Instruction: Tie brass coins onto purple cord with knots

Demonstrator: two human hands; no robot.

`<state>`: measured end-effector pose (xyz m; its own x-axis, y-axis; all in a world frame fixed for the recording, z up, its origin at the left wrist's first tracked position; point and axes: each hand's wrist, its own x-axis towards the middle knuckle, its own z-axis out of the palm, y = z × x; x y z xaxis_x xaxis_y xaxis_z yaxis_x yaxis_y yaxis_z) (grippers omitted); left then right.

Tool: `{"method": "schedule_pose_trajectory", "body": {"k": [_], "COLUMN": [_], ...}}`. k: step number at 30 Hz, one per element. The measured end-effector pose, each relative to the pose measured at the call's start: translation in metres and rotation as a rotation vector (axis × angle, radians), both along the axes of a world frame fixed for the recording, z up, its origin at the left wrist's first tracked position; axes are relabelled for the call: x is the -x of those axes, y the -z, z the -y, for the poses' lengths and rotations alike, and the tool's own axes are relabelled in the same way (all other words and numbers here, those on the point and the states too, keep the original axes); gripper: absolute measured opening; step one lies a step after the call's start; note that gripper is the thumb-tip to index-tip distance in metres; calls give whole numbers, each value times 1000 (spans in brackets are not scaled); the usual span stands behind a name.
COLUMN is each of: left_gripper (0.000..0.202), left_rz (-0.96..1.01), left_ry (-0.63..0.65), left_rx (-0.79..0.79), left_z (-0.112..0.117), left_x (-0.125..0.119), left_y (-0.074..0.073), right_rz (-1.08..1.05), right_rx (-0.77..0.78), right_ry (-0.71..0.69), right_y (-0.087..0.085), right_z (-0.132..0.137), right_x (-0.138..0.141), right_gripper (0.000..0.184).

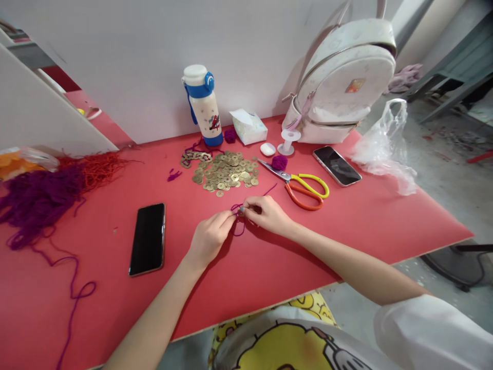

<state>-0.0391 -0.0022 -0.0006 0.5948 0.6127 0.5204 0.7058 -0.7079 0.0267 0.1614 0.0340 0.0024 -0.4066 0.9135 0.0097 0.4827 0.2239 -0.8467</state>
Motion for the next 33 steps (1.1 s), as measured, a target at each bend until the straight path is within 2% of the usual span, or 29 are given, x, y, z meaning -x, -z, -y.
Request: {"method": "schedule_pose_trajectory", "body": {"k": [12, 18, 28, 33], "left_gripper": [26, 27, 27, 27], "left_rz": [-37, -61, 0, 27], "left_ry": [74, 120, 96, 68], "left_rx": [-59, -74, -29, 1], "left_z": [0, 0, 0, 0], "left_x": [-3, -5, 0, -1], "left_y": [-3, -4, -2, -4], "right_rz": [43, 88, 178, 153], "right_rx": [8, -41, -202, -222], "right_ry": [-7, -14, -62, -95], "right_y": [-4, -4, -4, -2], "right_z": [2, 3, 4, 5], "right_x": [1, 2, 0, 0], "right_gripper": [14, 15, 13, 14]}}
